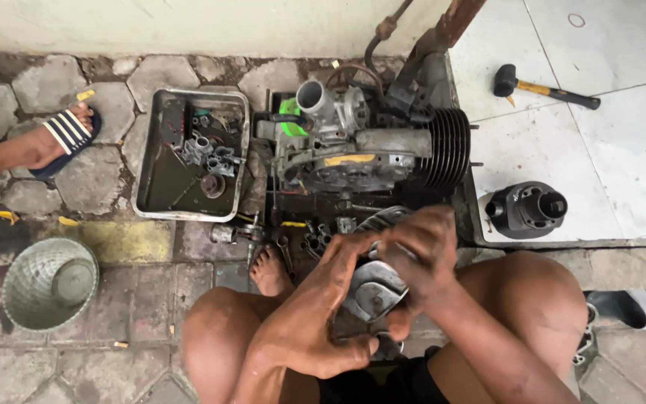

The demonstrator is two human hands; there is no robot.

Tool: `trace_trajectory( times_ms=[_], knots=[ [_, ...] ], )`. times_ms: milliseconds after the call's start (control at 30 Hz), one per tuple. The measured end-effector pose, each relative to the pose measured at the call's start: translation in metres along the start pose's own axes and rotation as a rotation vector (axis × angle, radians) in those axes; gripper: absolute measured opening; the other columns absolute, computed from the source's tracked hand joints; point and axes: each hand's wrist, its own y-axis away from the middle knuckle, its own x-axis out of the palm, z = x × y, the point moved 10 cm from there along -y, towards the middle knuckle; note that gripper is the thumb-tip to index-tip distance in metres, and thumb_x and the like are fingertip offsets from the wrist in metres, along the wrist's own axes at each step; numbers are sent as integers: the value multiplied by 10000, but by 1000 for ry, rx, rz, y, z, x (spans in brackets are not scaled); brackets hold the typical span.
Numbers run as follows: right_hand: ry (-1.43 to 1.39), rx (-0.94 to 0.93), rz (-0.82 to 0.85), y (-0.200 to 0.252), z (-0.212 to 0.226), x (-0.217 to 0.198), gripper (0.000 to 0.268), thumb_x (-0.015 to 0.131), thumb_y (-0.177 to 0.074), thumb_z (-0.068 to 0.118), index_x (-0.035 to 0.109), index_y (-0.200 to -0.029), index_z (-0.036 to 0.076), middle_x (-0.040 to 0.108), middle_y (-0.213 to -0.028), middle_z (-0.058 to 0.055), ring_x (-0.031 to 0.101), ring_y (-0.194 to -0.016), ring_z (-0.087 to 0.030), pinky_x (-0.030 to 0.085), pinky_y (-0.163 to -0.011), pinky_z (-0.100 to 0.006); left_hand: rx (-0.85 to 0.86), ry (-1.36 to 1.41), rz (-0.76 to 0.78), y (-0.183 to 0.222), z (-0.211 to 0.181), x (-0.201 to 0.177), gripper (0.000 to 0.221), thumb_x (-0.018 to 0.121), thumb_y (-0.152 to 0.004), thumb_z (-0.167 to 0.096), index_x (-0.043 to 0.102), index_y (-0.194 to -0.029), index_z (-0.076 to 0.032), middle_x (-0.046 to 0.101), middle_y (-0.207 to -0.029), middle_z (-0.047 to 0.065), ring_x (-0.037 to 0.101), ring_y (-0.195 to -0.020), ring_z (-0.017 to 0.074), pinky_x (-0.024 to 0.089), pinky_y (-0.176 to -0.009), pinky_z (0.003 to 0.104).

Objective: The person assembles a small engine by attaching a carburetor, cleaning a circular metal part with a spray bottle and cloth, and then fitting a cylinder head onto the engine block. They use a rubber mallet to tap the cylinder head into place.

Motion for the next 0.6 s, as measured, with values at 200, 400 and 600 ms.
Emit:
trace_trajectory(
  times_ms=[200,400,600],
  knots=[
    [-39,28,-74,-17,-3,0,695,192,-1093,471,636,-767,48,652,-611,-122,659,-540,-276,517,-628,-446,-222,-316,-239,2,34,1,781,830,-662,-139,437,-1320,13,615,-1187,168,590,-1076,302,556,-848,394],
    [-86,710,-9,-20,-102,-5,609,231,-1142,440,625,-995,0,688,-729,-87,724,-637,-199,543,-539,-278,-422,72,-343,19,59,-20,619,813,-749,-88,518,-1291,-132,678,-1211,42,653,-1090,143,539,-924,267],
    [-326,856,140,-18,-76,-12,768,237,-1017,702,520,-1197,11,702,-1125,-171,722,-1028,-287,587,-801,-376,-314,513,-536,32,79,-29,570,795,-760,-329,537,-1234,-146,619,-1097,77,561,-1082,221,594,-884,418]
  ],
)
